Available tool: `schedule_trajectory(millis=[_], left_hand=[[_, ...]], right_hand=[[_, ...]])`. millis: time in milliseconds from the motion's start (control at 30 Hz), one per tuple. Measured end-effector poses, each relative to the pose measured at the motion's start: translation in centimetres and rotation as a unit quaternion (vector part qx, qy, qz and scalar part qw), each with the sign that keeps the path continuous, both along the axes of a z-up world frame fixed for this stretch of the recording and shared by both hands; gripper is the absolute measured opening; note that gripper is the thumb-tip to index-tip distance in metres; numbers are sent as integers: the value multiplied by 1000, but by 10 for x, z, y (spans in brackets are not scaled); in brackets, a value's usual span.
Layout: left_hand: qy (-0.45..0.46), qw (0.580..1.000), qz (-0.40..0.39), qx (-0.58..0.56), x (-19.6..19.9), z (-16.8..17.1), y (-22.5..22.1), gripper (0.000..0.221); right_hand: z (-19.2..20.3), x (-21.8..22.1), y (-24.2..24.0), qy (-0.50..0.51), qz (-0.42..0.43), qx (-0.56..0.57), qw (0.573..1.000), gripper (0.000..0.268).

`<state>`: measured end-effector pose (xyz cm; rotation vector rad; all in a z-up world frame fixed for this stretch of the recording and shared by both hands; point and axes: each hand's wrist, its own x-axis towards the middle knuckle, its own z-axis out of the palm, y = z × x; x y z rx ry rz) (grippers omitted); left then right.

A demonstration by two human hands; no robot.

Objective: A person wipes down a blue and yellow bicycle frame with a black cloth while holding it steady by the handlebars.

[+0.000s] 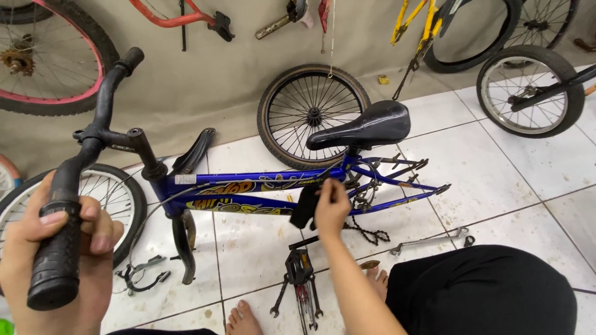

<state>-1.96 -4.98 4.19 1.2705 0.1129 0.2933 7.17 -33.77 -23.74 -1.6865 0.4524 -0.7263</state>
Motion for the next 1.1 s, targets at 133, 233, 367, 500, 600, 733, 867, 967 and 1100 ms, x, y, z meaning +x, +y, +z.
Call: schedule_trajectory(millis=[133, 233, 367, 500, 600, 733, 867, 967, 1100], left_hand=[[8, 1000, 4, 12, -1, 3, 0, 66], [21, 1000, 8, 15, -3, 5, -3, 65], [18, 1000, 11, 13, -1, 4, -5, 59], [19, 999, 19, 35, -1, 6, -6, 67], [37, 999, 22, 26, -1, 9, -7, 62], [23, 999, 15, 19, -1, 6, -5, 63], [20, 1000, 14, -2, -2, 8, -5, 61], [11, 1000, 7, -22, -3, 6, -2, 61], [-5, 999, -18, -36, -1, 9, -2, 67]], right_hand=[[4, 15, -17, -11, 4, 143, 990, 21], [1, 10, -4, 16, 8, 167, 986, 19], [-3, 4, 3, 13, 92, 157, 983, 20], [-10, 11, -7, 21, 44, 216, 975, 19], [-11, 10, 7, 38, 55, 216, 974, 16], [-10, 4, 28, 32, 140, 242, 960, 14], [-10, 3, 34, 18, 104, 267, 958, 15], [2, -1, 48, 29, 118, 269, 955, 15], [16, -5, 70, 33, 159, 274, 948, 12]])
